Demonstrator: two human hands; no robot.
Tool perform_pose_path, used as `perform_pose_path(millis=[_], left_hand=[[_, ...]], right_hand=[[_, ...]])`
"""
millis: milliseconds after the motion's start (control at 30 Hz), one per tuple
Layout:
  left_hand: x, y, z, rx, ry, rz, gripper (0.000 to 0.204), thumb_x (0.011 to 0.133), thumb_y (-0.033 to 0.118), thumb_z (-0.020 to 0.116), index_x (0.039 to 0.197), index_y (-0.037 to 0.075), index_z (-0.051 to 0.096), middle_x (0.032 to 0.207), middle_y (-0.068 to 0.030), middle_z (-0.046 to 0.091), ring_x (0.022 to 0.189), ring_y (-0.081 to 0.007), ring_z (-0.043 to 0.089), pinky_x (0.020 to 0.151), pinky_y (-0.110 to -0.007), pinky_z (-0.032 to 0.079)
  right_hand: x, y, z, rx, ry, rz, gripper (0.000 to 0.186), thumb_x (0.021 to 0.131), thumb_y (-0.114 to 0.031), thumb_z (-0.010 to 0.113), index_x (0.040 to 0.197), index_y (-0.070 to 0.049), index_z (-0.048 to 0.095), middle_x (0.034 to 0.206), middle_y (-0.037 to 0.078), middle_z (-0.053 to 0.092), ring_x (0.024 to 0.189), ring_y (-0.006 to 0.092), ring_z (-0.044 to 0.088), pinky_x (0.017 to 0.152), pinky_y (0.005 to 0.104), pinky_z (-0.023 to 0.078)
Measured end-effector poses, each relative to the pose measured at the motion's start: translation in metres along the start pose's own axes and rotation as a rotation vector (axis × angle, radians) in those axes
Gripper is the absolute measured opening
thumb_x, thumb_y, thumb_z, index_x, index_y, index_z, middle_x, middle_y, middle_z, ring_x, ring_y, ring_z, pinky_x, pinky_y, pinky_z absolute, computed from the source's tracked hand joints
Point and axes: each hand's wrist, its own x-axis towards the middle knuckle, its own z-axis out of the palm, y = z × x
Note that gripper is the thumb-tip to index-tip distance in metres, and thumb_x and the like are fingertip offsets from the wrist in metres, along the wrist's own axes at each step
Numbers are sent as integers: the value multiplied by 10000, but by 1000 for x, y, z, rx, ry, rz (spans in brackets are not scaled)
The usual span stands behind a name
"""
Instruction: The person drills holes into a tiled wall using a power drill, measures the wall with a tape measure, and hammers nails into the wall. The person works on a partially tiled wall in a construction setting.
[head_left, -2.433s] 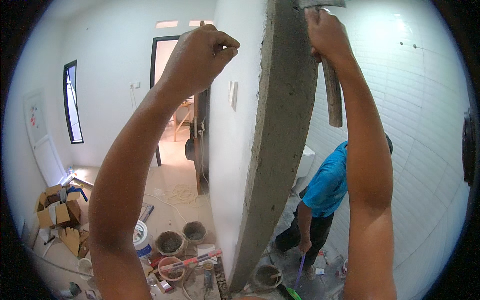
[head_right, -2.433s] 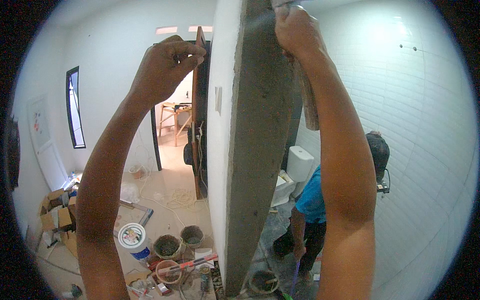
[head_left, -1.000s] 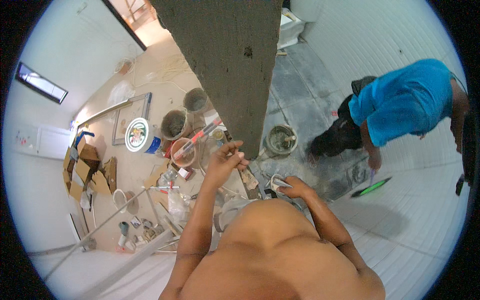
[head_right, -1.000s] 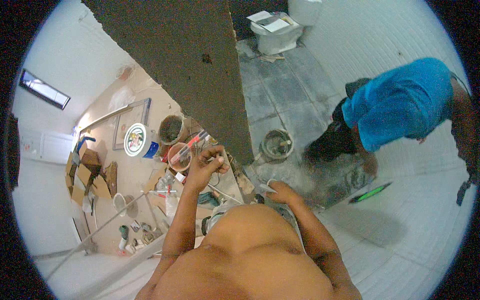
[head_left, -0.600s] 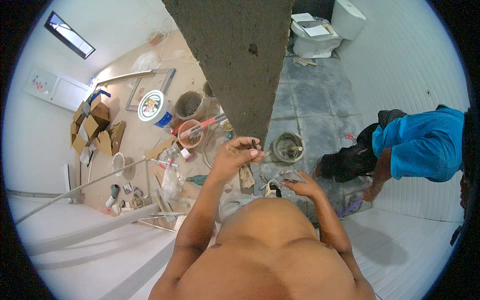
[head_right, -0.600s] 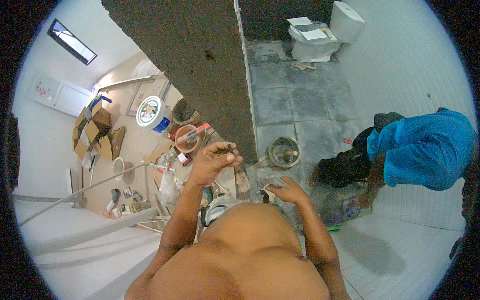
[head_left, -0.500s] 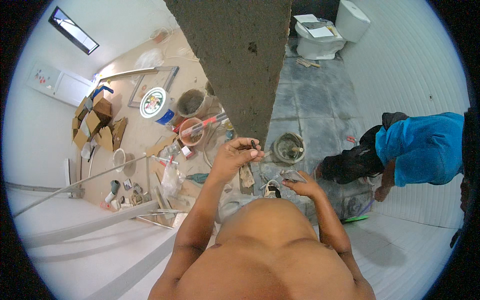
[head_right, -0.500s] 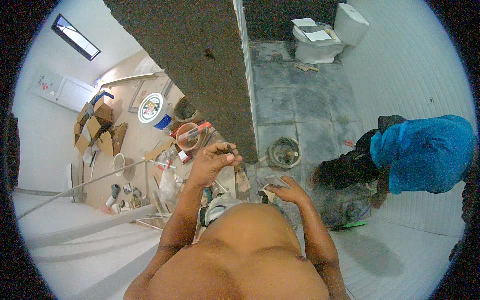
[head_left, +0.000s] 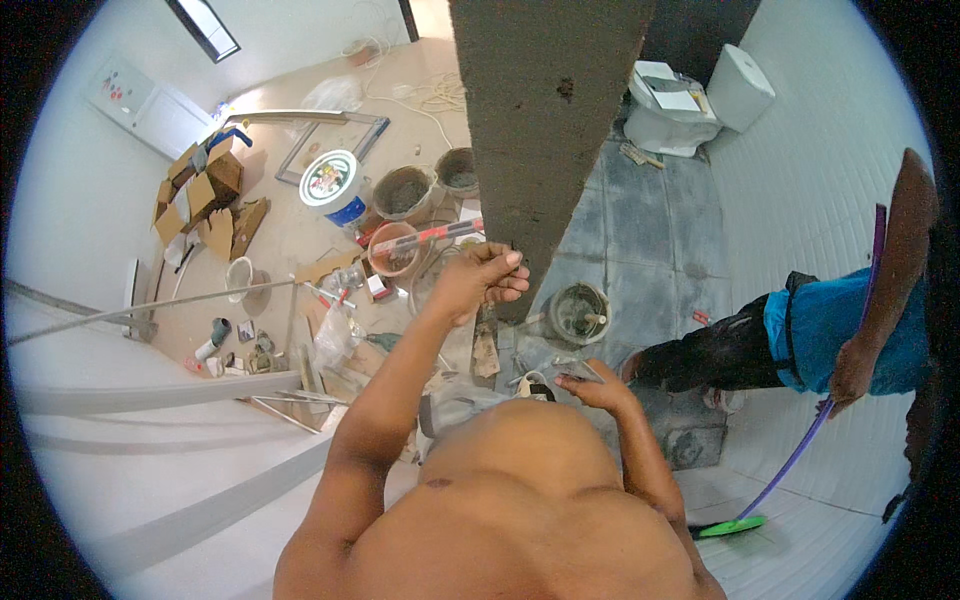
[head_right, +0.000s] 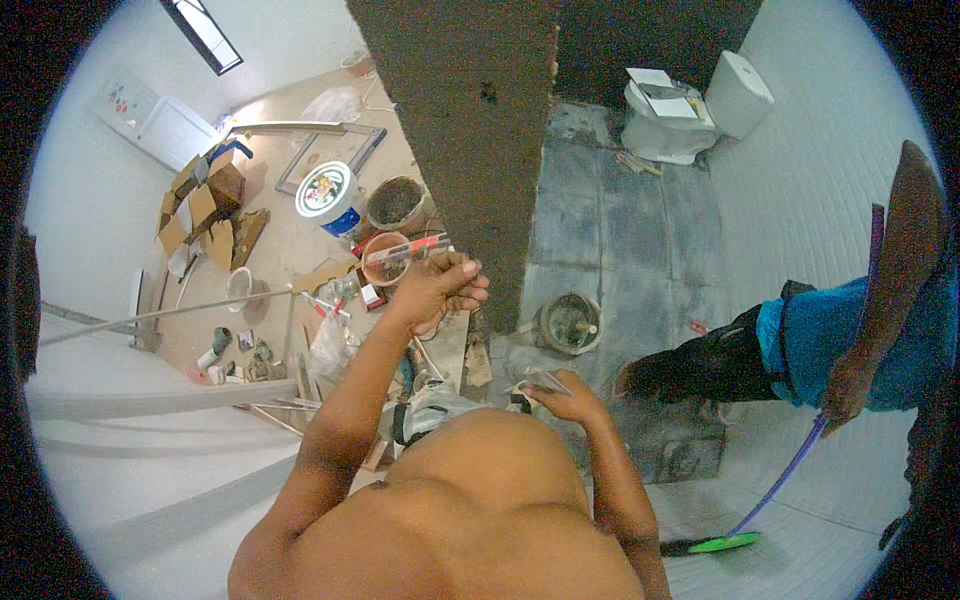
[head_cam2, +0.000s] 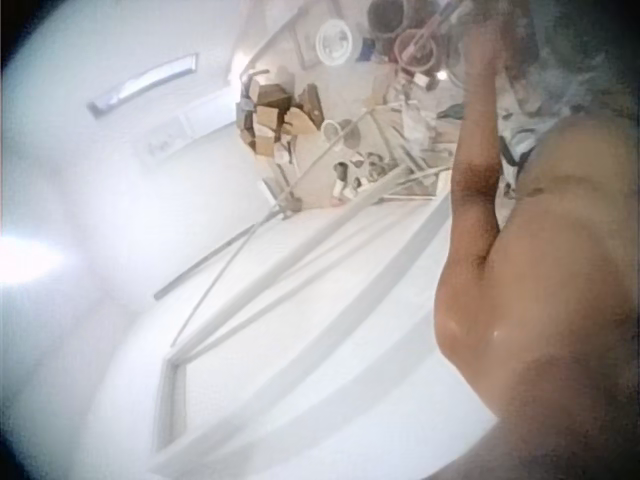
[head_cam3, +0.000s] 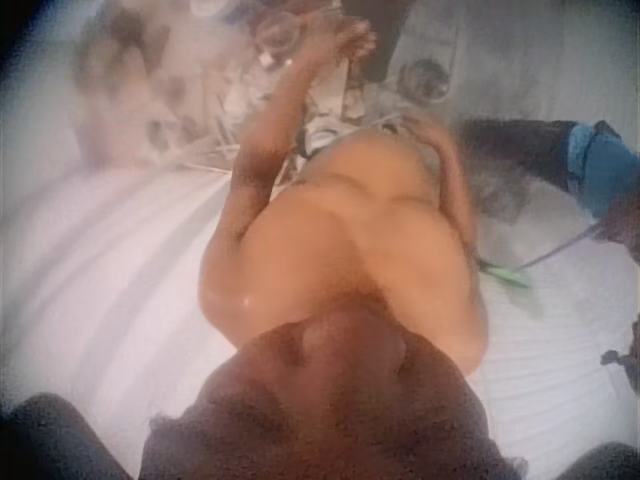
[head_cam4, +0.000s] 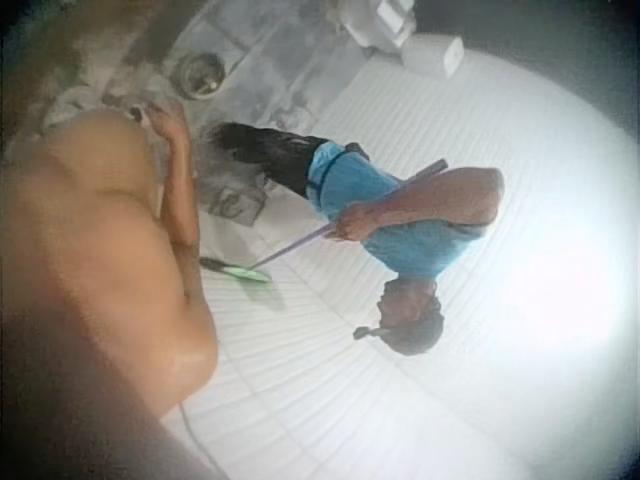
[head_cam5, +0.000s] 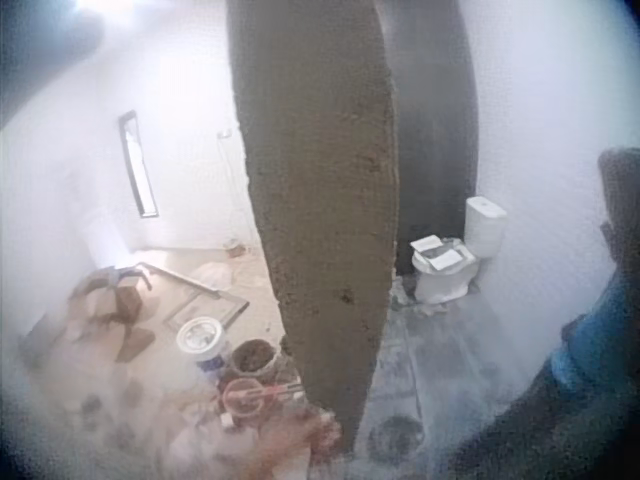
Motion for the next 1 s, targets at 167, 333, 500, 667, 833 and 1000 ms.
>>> perform_pose_path(millis=[167,333,500,667,833,1000], left_hand=[[15,11,2,-51,14,58,285,910,193,715,1063,-30,625,893,-104,689,761,-156,693,649,-241,589],[26,13,-3,-146,-8,37,256,896,176,728,1005,-40,646,891,-107,690,736,-160,687,645,-246,589],[31,10,-9,-175,-18,28,219,898,155,719,989,-32,651,883,-105,687,724,-157,685,622,-238,593],[43,15,-12,-388,-86,-94,166,929,131,660,990,-24,655,888,-120,702,730,-165,699,609,-230,604],[41,12,-16,-625,-273,-257,203,948,163,611,996,-30,657,894,-150,725,775,-211,726,661,-289,622],[33,3,-16,-853,-374,-354,253,970,186,563,1030,-44,652,934,-174,725,812,-266,735,728,-370,634]], right_hand=[[-1,-12,-6,-35,34,-98,327,902,-364,691,859,-47,625,628,-4,529,538,104,466,484,303,388],[3,-6,-5,-33,45,-140,332,907,-363,683,857,-41,618,625,-7,532,514,107,466,468,307,386],[10,1,-4,-122,61,-182,322,922,-348,669,978,-33,636,656,36,569,538,125,495,505,324,425],[15,-17,-13,-250,46,-241,391,923,-328,648,1115,10,604,871,175,638,785,281,592,717,409,488],[7,-54,-31,-392,80,-194,382,879,-238,622,1127,45,558,1078,287,614,1040,465,585,889,495,473],[0,-78,-38,-402,3,-158,366,861,-200,607,1128,45,555,1075,295,613,1049,474,579,908,499,462]])
